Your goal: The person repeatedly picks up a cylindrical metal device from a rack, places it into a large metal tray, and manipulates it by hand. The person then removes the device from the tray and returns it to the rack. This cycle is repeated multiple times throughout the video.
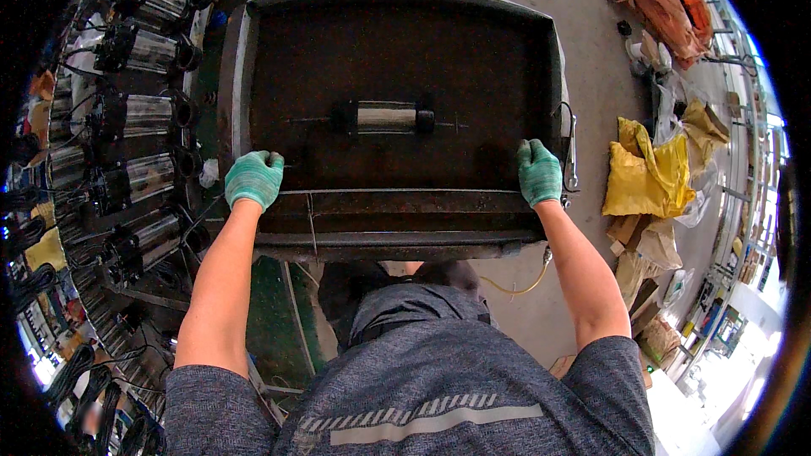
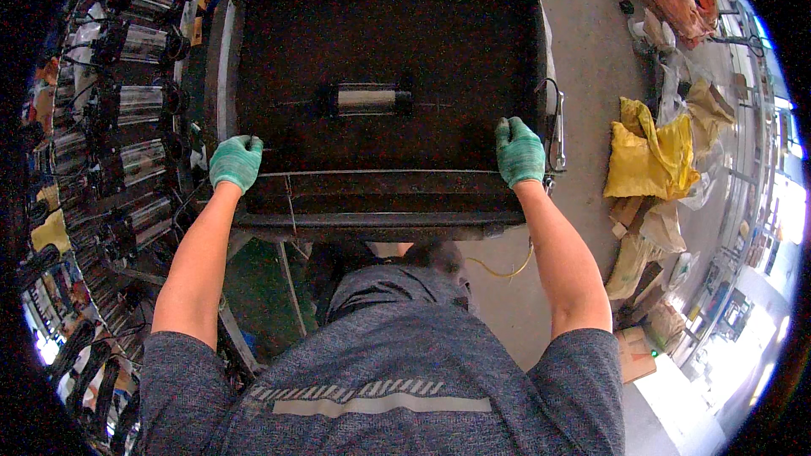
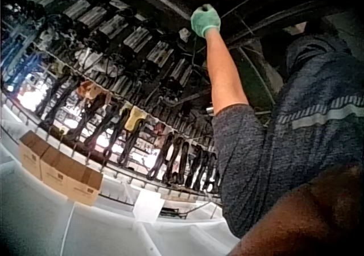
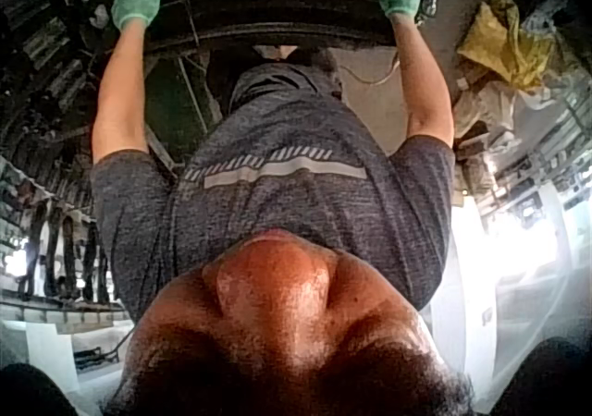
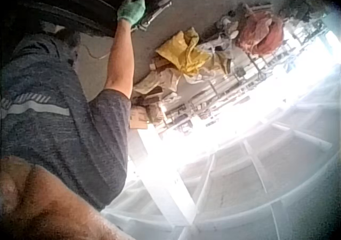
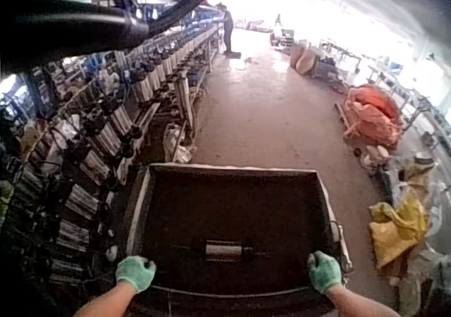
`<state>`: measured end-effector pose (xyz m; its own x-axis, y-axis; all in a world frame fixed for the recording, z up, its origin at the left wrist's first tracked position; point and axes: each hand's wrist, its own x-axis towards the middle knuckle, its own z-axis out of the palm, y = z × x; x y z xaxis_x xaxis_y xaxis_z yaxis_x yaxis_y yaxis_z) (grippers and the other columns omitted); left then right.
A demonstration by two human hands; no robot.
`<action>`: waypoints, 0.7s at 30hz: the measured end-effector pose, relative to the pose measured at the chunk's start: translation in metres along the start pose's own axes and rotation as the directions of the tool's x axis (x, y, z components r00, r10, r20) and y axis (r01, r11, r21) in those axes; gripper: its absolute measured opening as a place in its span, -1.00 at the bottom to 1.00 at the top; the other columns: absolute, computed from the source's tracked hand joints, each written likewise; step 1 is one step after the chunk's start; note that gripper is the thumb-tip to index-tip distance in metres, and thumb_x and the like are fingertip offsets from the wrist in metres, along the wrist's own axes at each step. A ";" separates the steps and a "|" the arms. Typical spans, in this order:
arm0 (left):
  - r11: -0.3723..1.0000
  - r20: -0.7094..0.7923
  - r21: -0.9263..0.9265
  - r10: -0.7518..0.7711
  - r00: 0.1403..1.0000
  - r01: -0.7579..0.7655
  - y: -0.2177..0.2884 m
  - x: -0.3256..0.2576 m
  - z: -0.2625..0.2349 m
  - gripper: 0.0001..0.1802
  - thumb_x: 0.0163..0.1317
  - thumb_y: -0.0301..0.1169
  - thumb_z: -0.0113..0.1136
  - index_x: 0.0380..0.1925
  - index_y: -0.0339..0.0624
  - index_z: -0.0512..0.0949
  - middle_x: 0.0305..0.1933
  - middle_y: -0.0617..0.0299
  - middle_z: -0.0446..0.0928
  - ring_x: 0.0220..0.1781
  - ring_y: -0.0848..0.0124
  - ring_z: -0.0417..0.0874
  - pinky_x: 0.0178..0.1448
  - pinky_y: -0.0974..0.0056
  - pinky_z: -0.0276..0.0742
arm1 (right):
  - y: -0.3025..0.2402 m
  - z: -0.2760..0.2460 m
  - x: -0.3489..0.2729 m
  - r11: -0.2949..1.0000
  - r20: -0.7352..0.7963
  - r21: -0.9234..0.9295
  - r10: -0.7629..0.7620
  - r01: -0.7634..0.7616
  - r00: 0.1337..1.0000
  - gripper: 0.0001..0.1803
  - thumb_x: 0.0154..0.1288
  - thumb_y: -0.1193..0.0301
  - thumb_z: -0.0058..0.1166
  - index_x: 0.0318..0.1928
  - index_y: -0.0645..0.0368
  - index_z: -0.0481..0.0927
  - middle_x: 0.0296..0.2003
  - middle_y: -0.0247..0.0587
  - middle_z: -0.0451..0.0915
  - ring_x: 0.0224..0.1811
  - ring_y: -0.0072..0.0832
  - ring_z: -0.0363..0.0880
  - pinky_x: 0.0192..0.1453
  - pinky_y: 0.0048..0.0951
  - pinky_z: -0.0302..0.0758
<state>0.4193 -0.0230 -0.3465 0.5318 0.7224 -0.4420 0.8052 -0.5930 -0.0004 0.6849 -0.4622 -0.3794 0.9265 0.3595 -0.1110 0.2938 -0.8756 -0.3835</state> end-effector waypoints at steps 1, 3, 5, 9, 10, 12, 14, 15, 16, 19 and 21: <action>1.000 -0.004 -0.005 0.001 1.000 -0.001 0.000 0.000 0.000 -0.55 0.41 0.03 0.04 -0.11 0.00 0.77 0.00 -0.02 0.72 0.06 -0.05 0.72 0.15 -0.03 0.64 | 0.000 0.000 0.000 1.000 0.002 -0.003 0.004 -0.004 1.000 -0.61 0.56 0.08 -0.05 -0.16 0.14 0.61 -0.24 0.22 0.66 -0.14 0.27 0.59 -0.12 0.17 0.49; 1.000 -0.012 -0.011 0.005 1.000 -0.005 0.001 -0.001 0.000 -0.54 0.41 0.03 0.03 -0.11 0.00 0.77 0.00 -0.02 0.72 0.06 -0.05 0.72 0.15 -0.03 0.64 | 0.000 0.000 0.001 1.000 0.005 -0.008 0.012 -0.012 1.000 -0.61 0.55 0.08 -0.04 -0.15 0.15 0.62 -0.23 0.22 0.66 -0.13 0.27 0.60 -0.11 0.17 0.50; 1.000 -0.018 -0.015 0.010 1.000 -0.011 0.000 -0.001 0.000 -0.54 0.41 0.03 0.03 -0.11 -0.01 0.77 -0.01 -0.02 0.72 0.05 -0.05 0.73 0.15 -0.03 0.64 | 0.002 0.002 0.001 1.000 -0.009 -0.012 0.008 -0.008 1.000 -0.61 0.55 0.07 -0.04 -0.14 0.15 0.63 -0.23 0.21 0.67 -0.13 0.27 0.60 -0.10 0.16 0.51; 1.000 -0.025 -0.018 0.010 1.000 -0.010 0.000 -0.002 0.000 -0.54 0.42 0.03 0.02 -0.12 -0.01 0.78 -0.02 -0.03 0.72 0.05 -0.06 0.72 0.14 -0.04 0.64 | 0.001 0.001 0.001 1.000 0.005 -0.009 0.028 -0.028 1.000 -0.60 0.55 0.07 -0.03 -0.13 0.15 0.64 -0.22 0.20 0.68 -0.13 0.26 0.61 -0.10 0.15 0.52; 1.000 -0.019 -0.017 0.007 1.000 -0.008 0.001 -0.002 -0.001 -0.54 0.42 0.03 0.02 -0.12 -0.01 0.78 -0.02 -0.03 0.72 0.05 -0.06 0.72 0.14 -0.04 0.64 | 0.001 0.001 0.001 1.000 0.005 -0.011 0.029 -0.029 1.000 -0.61 0.55 0.07 -0.03 -0.13 0.15 0.64 -0.22 0.20 0.68 -0.13 0.26 0.61 -0.10 0.15 0.52; 1.000 -0.015 -0.014 0.008 1.000 -0.008 0.002 -0.002 -0.001 -0.53 0.42 0.03 0.02 -0.12 -0.01 0.77 -0.01 -0.04 0.72 0.05 -0.06 0.72 0.14 -0.04 0.64 | -0.001 0.000 0.000 0.999 0.004 -0.016 0.029 -0.029 1.000 -0.61 0.55 0.08 -0.03 -0.13 0.15 0.64 -0.23 0.20 0.67 -0.13 0.26 0.61 -0.10 0.15 0.52; 1.000 -0.017 -0.013 0.014 1.000 -0.014 0.001 -0.002 -0.001 -0.53 0.42 0.03 0.02 -0.11 -0.01 0.77 -0.01 -0.04 0.72 0.06 -0.06 0.72 0.14 -0.05 0.64 | -0.001 -0.001 0.000 1.000 0.010 -0.016 0.027 -0.027 1.000 -0.62 0.55 0.09 -0.03 -0.14 0.15 0.63 -0.23 0.20 0.67 -0.14 0.26 0.61 -0.11 0.16 0.52; 1.000 -0.018 -0.015 0.014 1.000 -0.014 0.001 -0.002 -0.001 -0.53 0.42 0.03 0.02 -0.11 -0.02 0.77 -0.01 -0.04 0.72 0.06 -0.06 0.72 0.14 -0.05 0.64 | -0.001 -0.001 0.000 1.000 0.013 -0.016 0.027 -0.026 1.000 -0.62 0.55 0.09 -0.03 -0.14 0.15 0.63 -0.24 0.20 0.67 -0.14 0.26 0.61 -0.11 0.16 0.51; 1.000 -0.018 -0.016 0.014 1.000 -0.014 0.000 -0.002 0.000 -0.53 0.42 0.03 0.03 -0.11 -0.02 0.77 -0.01 -0.04 0.72 0.06 -0.06 0.72 0.14 -0.05 0.64 | -0.001 -0.001 0.000 1.000 0.008 -0.015 0.022 -0.022 1.000 -0.62 0.55 0.09 -0.03 -0.14 0.15 0.63 -0.24 0.20 0.67 -0.14 0.26 0.61 -0.12 0.16 0.51; 1.000 -0.014 -0.020 0.011 1.000 -0.011 0.000 -0.002 -0.001 -0.54 0.42 0.03 0.03 -0.11 -0.02 0.77 -0.01 -0.03 0.72 0.06 -0.07 0.72 0.13 -0.05 0.64 | -0.001 -0.001 0.000 1.000 -0.007 -0.011 0.011 -0.011 1.000 -0.63 0.56 0.10 -0.04 -0.15 0.15 0.62 -0.25 0.19 0.67 -0.15 0.26 0.60 -0.12 0.17 0.50; 1.000 -0.011 -0.017 0.012 1.000 -0.012 0.000 -0.002 -0.001 -0.54 0.42 0.03 0.04 -0.10 -0.01 0.77 -0.01 -0.04 0.72 0.06 -0.07 0.72 0.13 -0.05 0.64 | -0.003 -0.001 0.000 1.000 -0.017 -0.007 0.007 -0.007 1.000 -0.63 0.56 0.10 -0.04 -0.16 0.15 0.61 -0.25 0.20 0.66 -0.15 0.27 0.60 -0.13 0.17 0.50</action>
<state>0.4184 -0.0238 -0.3453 0.5442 0.7190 -0.4323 0.8031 -0.5955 0.0206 0.6840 -0.4598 -0.3768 0.9323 0.3482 -0.0983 0.2892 -0.8804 -0.3759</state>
